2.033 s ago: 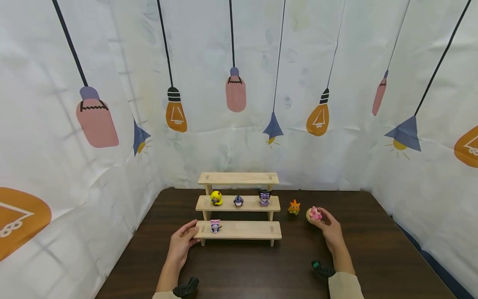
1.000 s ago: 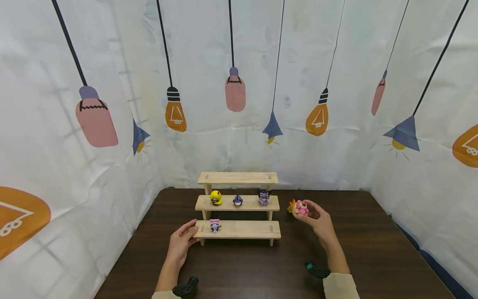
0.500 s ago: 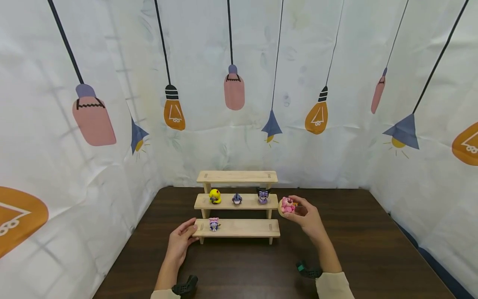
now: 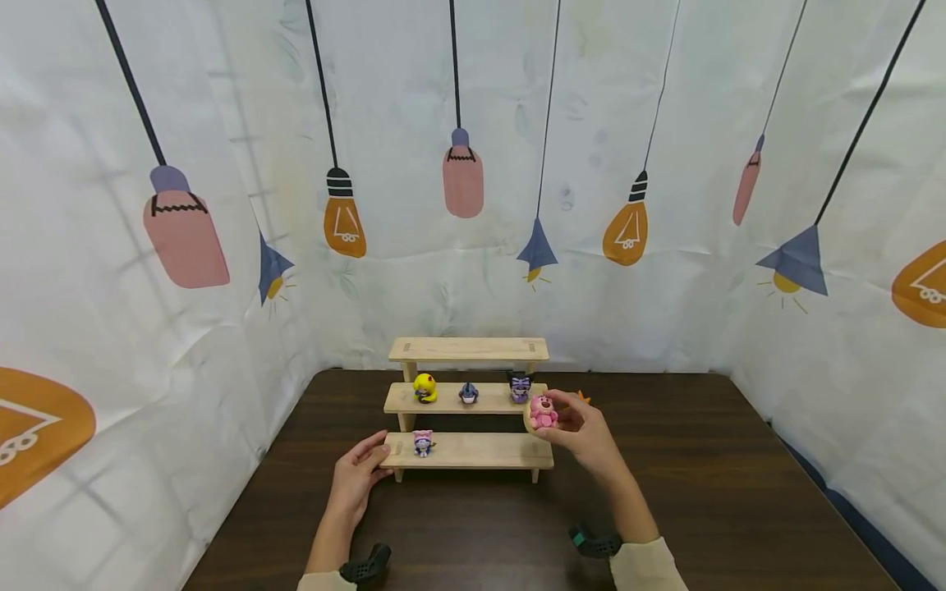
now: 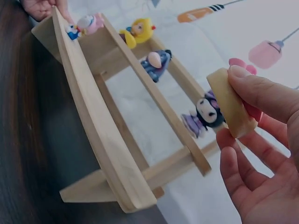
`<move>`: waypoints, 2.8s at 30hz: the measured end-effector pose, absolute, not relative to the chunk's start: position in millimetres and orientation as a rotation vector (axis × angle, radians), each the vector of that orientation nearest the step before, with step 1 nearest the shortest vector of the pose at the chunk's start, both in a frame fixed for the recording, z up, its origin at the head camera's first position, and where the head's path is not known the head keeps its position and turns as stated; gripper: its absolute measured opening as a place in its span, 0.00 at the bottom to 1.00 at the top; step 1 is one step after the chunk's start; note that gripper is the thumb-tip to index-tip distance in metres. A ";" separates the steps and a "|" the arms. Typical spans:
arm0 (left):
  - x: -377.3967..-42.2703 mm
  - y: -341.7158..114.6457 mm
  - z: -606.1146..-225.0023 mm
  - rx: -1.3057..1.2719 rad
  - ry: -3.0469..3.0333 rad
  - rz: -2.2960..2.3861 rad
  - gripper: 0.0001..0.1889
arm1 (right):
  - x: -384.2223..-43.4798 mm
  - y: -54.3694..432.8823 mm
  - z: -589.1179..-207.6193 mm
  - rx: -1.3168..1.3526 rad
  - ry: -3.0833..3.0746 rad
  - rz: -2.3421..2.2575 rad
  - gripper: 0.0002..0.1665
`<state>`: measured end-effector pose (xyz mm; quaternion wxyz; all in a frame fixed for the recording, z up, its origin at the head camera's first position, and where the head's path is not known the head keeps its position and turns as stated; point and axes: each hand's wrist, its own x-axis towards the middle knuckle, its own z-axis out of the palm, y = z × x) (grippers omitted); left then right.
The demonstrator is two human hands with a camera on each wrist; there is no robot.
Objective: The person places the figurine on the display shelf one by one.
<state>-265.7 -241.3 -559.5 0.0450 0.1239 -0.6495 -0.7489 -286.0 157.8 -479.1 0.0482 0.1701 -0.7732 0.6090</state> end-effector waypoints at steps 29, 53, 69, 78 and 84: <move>-266.8 -242.2 -560.5 0.371 -1.970 -2.302 0.26 | -279.6 90.8 -515.8 0.631 -2.516 1.778 0.33; -267.0 -243.2 -559.8 0.351 -1.987 -2.305 0.27 | -278.6 56.5 -521.9 0.542 -2.613 1.533 0.33; -266.9 -243.1 -561.3 0.346 -1.968 -2.314 0.27 | -288.1 43.3 -521.6 0.490 -2.694 1.296 0.33; -267.0 -243.1 -560.7 0.356 -1.985 -2.301 0.27 | -290.4 40.4 -522.5 0.477 -2.719 1.303 0.33; -267.3 -242.7 -560.1 0.366 -1.979 -2.307 0.26 | -290.2 41.4 -523.7 0.487 -2.727 1.305 0.34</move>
